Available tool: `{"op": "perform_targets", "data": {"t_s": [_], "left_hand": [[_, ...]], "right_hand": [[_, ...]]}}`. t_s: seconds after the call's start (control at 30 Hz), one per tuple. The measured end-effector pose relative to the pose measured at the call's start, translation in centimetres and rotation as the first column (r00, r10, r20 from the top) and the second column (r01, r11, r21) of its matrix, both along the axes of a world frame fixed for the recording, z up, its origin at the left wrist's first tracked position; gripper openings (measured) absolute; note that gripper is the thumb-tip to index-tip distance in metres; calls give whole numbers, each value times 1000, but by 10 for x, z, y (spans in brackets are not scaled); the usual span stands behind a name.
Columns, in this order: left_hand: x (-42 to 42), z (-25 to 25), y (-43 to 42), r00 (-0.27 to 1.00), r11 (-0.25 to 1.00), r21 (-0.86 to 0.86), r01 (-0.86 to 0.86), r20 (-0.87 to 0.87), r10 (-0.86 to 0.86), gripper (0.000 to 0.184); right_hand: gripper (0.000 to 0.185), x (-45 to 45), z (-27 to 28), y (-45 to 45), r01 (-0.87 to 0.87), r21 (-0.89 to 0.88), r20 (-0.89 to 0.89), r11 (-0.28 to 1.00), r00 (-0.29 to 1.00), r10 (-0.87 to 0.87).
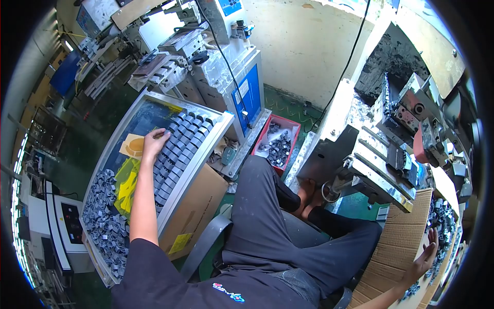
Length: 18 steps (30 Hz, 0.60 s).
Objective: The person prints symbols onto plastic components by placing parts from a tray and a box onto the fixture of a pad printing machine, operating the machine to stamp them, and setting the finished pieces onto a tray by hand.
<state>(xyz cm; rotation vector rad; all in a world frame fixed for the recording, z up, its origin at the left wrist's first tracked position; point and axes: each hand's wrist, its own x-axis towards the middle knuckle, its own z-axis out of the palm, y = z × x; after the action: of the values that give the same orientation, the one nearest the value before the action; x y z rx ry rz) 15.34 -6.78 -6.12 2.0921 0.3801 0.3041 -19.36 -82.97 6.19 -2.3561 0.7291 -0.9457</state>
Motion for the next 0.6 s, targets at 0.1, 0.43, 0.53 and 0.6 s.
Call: {"op": "perform_targets", "data": {"t_s": [0.1,0.43,0.53,0.6], "left_hand": [[1,-3,4,1000,1000,-13,4,3,-4,41],[0,3,-3,998,999,36,24,58,-26,37],[-1,3,-4,998,999,33,29,51,-31,38],[0,1,-2,998,999,39,34,45,-36,38]], "right_hand": [[45,-19,-8,-27,42,-6,35,999,999,-41],[43,-36,-11,-36,143,38,17,989,989,-144],[43,-36,-14,-38,130,69,43,989,990,-134],[44,-37,-16,-39,140,77,40,987,989,-143]]}}
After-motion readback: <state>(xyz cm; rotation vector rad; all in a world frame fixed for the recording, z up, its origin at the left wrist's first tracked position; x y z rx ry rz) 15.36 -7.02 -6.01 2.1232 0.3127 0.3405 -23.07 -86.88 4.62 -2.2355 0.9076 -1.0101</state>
